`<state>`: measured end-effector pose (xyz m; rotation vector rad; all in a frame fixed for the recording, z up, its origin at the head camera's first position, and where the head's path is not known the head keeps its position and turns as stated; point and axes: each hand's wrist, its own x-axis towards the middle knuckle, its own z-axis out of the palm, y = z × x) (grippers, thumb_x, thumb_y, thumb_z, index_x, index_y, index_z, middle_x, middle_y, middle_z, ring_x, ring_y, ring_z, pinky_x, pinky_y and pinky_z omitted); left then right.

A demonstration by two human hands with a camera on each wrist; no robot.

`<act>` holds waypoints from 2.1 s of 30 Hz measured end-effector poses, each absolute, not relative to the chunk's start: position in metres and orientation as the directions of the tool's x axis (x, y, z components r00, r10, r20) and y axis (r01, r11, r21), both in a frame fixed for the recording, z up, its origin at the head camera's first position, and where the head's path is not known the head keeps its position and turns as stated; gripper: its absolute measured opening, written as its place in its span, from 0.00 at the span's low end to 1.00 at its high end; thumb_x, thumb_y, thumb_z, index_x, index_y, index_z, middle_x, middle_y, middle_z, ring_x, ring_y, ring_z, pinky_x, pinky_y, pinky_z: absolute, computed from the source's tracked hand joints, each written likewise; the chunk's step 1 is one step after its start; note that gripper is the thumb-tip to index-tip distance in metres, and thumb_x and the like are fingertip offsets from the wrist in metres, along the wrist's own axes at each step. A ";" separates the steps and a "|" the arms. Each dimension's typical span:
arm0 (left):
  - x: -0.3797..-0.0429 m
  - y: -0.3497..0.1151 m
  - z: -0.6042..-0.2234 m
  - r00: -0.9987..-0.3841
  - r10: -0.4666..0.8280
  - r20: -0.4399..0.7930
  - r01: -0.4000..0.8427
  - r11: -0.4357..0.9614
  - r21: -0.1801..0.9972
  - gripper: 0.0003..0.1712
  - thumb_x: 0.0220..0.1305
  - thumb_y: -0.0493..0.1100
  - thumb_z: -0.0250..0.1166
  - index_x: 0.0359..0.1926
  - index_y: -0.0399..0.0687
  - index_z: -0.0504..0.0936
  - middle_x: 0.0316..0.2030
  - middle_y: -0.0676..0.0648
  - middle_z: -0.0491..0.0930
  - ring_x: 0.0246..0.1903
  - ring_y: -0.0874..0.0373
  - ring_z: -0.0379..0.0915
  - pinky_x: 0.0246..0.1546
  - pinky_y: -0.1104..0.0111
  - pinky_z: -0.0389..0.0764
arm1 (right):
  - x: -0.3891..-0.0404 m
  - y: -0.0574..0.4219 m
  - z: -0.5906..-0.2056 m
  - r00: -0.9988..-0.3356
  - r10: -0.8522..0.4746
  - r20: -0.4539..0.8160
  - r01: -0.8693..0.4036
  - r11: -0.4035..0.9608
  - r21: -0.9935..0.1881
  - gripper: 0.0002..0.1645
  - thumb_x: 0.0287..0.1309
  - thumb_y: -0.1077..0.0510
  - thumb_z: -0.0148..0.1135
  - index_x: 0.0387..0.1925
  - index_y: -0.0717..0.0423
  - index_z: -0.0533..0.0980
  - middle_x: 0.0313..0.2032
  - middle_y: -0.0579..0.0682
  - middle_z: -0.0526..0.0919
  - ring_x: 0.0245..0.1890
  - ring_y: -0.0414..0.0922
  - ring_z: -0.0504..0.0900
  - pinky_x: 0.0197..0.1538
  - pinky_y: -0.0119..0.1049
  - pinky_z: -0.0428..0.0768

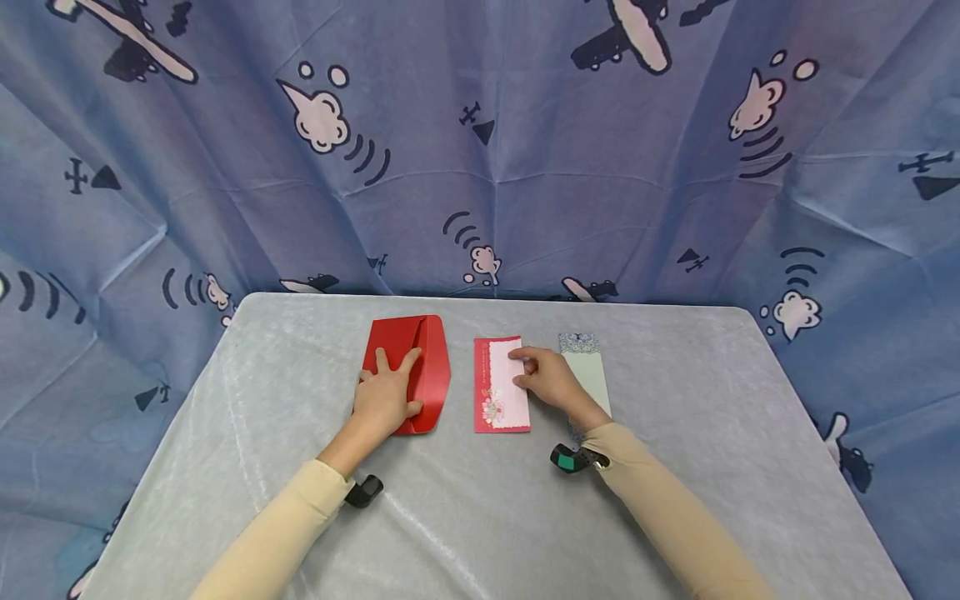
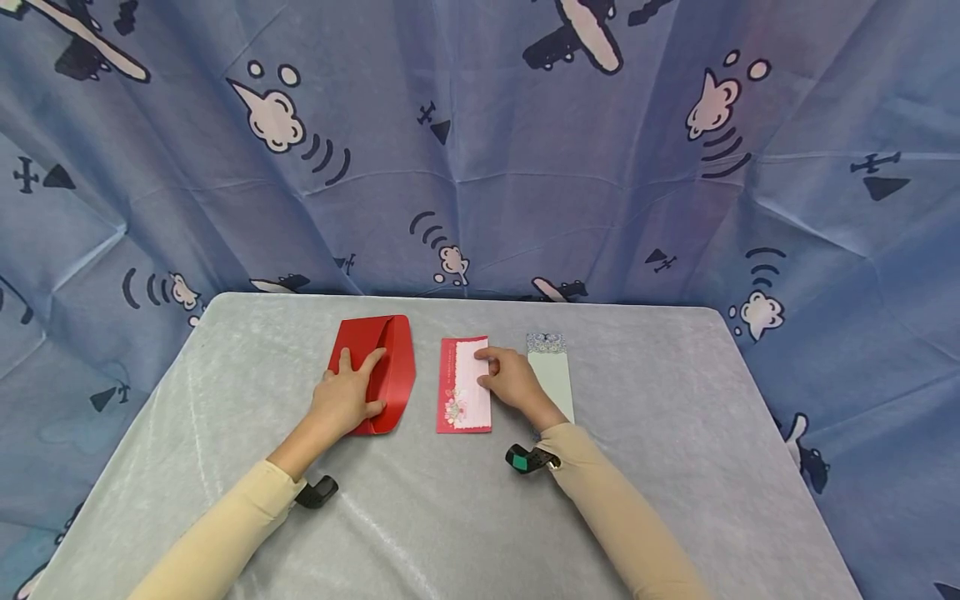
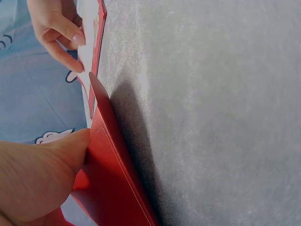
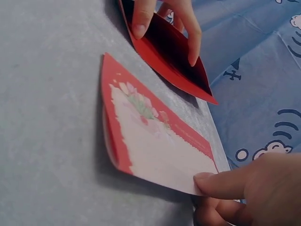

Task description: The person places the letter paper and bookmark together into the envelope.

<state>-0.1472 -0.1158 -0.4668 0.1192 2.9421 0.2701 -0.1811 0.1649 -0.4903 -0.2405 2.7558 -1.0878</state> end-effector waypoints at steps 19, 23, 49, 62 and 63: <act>-0.147 -0.116 -0.466 -0.979 0.095 -0.178 0.061 0.981 0.185 0.52 0.54 0.54 0.73 0.76 0.59 0.56 0.72 0.25 0.54 0.55 0.21 0.69 0.39 0.48 0.85 | -0.183 0.162 -0.481 -0.974 -0.196 -0.110 -0.033 0.608 -0.793 0.22 0.57 0.66 0.66 0.55 0.56 0.80 0.28 0.49 0.74 0.25 0.40 0.68 0.27 0.29 0.67; -0.147 -0.116 -0.465 -0.979 0.093 -0.182 0.057 0.979 0.194 0.52 0.54 0.53 0.73 0.76 0.59 0.56 0.72 0.25 0.54 0.56 0.21 0.69 0.40 0.47 0.85 | -0.184 0.159 -0.478 -0.973 -0.189 -0.130 -0.010 0.600 -0.800 0.22 0.58 0.65 0.66 0.56 0.55 0.80 0.28 0.48 0.72 0.23 0.41 0.67 0.25 0.29 0.65; -0.147 -0.114 -0.468 -0.983 0.088 -0.164 0.059 0.983 0.174 0.54 0.51 0.54 0.75 0.76 0.60 0.57 0.71 0.25 0.56 0.54 0.22 0.70 0.43 0.47 0.85 | -0.190 0.124 -0.469 -0.965 -0.243 -0.103 -0.060 0.585 -0.809 0.22 0.57 0.66 0.66 0.56 0.56 0.80 0.29 0.49 0.73 0.22 0.40 0.67 0.24 0.29 0.65; -0.146 -0.115 -0.468 -0.978 0.097 -0.183 0.073 0.988 0.137 0.53 0.53 0.56 0.73 0.76 0.62 0.56 0.72 0.26 0.56 0.55 0.24 0.71 0.44 0.49 0.86 | -0.193 0.106 -0.467 -0.957 -0.273 -0.096 -0.083 0.577 -0.813 0.22 0.58 0.67 0.64 0.55 0.57 0.80 0.29 0.49 0.71 0.23 0.40 0.67 0.25 0.29 0.65; -0.145 -0.115 -0.469 -0.978 0.102 -0.181 0.077 0.987 0.139 0.52 0.53 0.56 0.73 0.76 0.62 0.57 0.72 0.26 0.56 0.55 0.24 0.71 0.43 0.49 0.86 | -0.194 0.106 -0.467 -0.957 -0.272 -0.096 -0.082 0.576 -0.813 0.22 0.58 0.67 0.64 0.55 0.57 0.80 0.29 0.49 0.71 0.23 0.40 0.67 0.25 0.29 0.65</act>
